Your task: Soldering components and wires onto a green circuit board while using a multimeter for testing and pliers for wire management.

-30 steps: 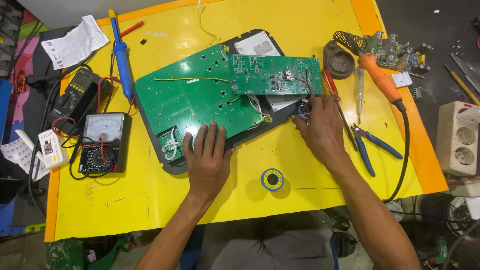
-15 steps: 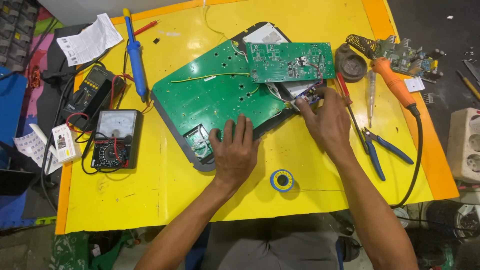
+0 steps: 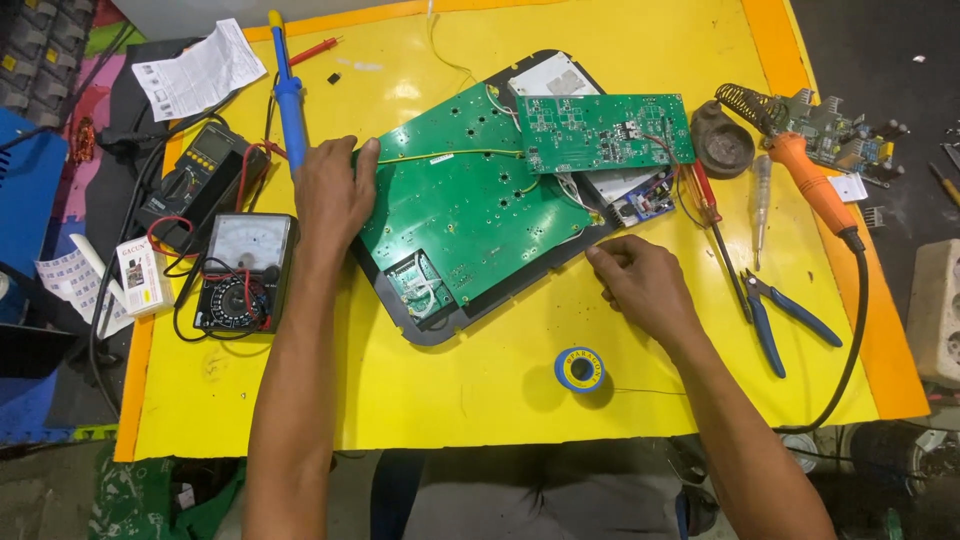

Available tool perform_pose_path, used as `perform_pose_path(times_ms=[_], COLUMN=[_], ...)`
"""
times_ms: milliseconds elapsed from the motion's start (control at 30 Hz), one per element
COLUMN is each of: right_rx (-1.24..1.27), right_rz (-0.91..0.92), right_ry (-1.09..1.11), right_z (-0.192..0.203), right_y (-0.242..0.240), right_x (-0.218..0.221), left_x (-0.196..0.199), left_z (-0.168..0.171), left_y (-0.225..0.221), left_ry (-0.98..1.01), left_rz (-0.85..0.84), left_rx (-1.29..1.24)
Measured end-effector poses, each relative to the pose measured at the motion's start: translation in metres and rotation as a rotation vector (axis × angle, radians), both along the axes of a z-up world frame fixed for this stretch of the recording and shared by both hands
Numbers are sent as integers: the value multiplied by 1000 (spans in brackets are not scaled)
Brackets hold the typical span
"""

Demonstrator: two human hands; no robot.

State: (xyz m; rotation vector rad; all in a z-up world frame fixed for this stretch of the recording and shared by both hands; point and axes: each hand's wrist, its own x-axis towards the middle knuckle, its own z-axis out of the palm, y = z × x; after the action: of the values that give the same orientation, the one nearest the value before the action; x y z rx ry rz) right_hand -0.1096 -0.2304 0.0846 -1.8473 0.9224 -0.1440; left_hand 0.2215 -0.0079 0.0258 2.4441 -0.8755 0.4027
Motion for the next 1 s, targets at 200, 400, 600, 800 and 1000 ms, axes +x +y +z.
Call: perform_pose_path(times_ms=[200, 400, 600, 800, 1000], right_rx=[125, 113, 89, -71, -257], right_rz=[-29, 7, 3, 48, 111], right_ry=[-74, -133, -163, -171, -132], right_z=[-20, -32, -27, -44, -49], right_y=[-8, -16, -26, -59, -88], right_x=[14, 19, 41, 71, 93], left_x=[-3, -29, -66, -80, -90], left_z=[7, 31, 84, 107, 103], left_y=[2, 26, 32, 25, 18], left_ry=[148, 240, 491, 661, 691], left_rz=[6, 66, 112, 66, -30], left_rx=[111, 135, 312, 400, 512])
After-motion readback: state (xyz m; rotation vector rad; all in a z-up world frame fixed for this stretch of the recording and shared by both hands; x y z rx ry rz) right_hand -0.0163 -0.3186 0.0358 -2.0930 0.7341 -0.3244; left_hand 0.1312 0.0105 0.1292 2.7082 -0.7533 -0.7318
